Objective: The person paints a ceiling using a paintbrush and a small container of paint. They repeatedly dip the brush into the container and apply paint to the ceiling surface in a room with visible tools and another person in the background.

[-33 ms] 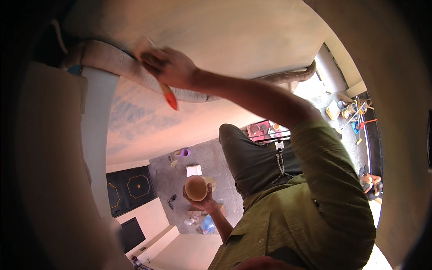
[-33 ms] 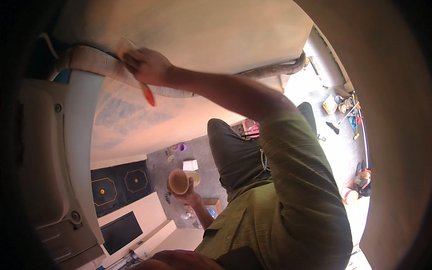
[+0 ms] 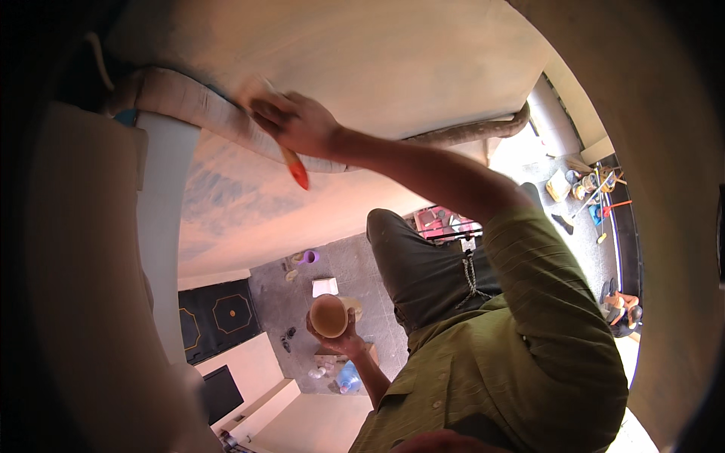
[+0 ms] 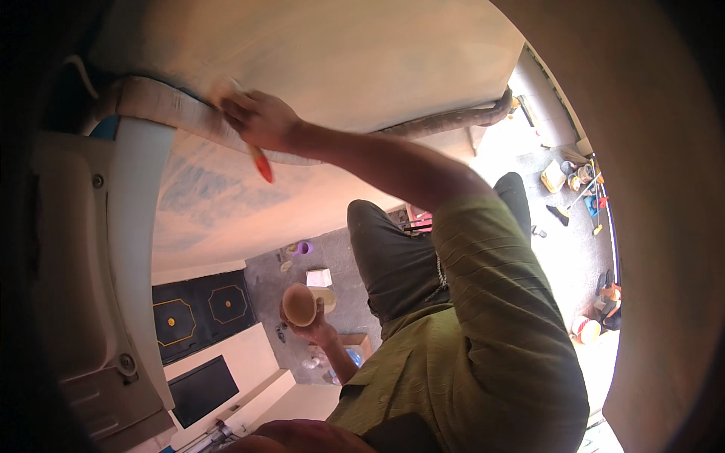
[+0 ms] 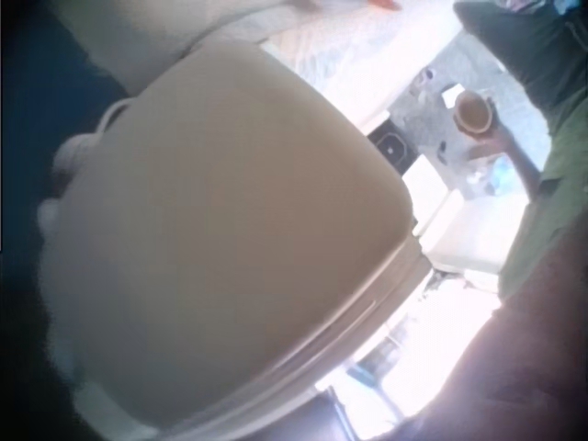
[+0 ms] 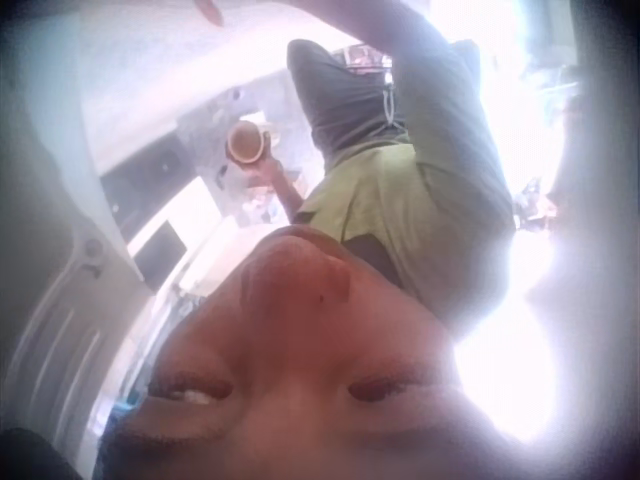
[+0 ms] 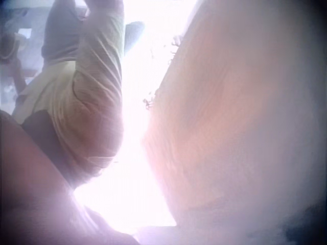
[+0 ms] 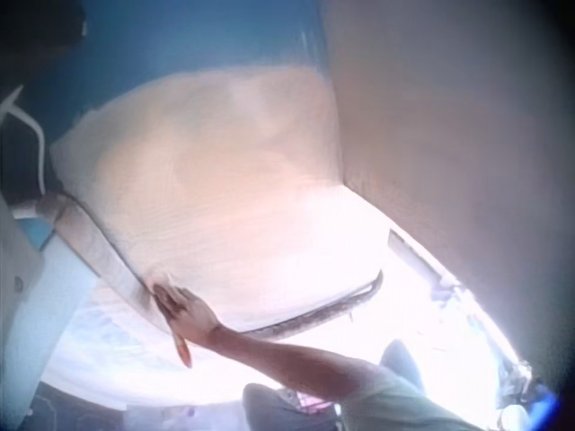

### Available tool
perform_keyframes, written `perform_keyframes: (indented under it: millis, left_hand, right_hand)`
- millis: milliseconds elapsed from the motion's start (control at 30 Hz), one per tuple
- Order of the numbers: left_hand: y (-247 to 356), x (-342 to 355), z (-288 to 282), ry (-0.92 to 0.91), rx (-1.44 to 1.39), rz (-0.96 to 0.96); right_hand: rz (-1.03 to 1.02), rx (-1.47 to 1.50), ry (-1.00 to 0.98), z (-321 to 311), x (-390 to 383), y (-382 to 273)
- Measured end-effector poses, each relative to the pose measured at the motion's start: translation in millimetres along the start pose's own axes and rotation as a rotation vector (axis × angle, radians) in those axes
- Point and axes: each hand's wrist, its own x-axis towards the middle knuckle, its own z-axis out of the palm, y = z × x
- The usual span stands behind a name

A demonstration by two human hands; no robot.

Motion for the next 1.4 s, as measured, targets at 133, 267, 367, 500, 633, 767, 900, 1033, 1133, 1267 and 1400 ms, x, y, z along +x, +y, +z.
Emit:
perform_keyframes:
  millis: [133, 267, 367, 500, 633, 767, 900, 1033, 1133, 1267, 1400]
  left_hand:
    - [14.1, 5.8, 1.6, -0.022, 0.008, -0.011]
    - [8.9, 8.9, -4.0, 0.008, -0.024, 0.0]
    - [13.4, 3.5, -12.5, 0.041, 0.048, -0.019]
    - [13.1, -1.3, -16.9, 0.055, 0.114, -0.019]
    - [11.0, 6.4, -6.3, 0.006, 0.109, -0.027]
    - [6.2, 3.6, -2.9, 0.019, 0.06, -0.01]
    - [3.7, 3.5, -1.2, 0.018, -0.022, -0.053]
    - [9.2, 4.7, -10.4, 0.017, 0.037, 0.058]
    - [6.3, 7.7, -14.7, 0.026, 0.073, -0.029]
    - [9.2, 3.3, -14.8, 0.028, 0.064, -0.013]
    - [13.1, 5.0, -6.3, 0.0, 0.043, -0.013]
  right_hand:
    - [0.11, 0.064, -0.189, 25.6, -108.9, -31.0]
    - [0.164, 0.112, -0.288, 1.8, -145.2, -29.9]
    - [0.203, 0.133, -0.144, -29.4, -68.3, -11.6]
    - [0.052, 0.005, 0.3, -70.0, 67.6, 15.5]
    - [-0.042, -0.202, 0.406, -57.4, 117.9, 46.5]
    - [-0.01, -0.149, 0.157, -14.1, 44.6, 12.5]
    - [0.103, 0.053, -0.069, 25.9, -61.9, -22.2]
    - [0.215, 0.134, -0.175, 27.5, -121.8, -51.1]
    - [0.271, 0.192, -0.314, 27.6, -126.7, -47.8]
    - [0.318, 0.251, -0.312, 22.3, -133.7, -45.8]
    - [0.291, 0.22, -0.397, 37.0, -120.3, -23.6]
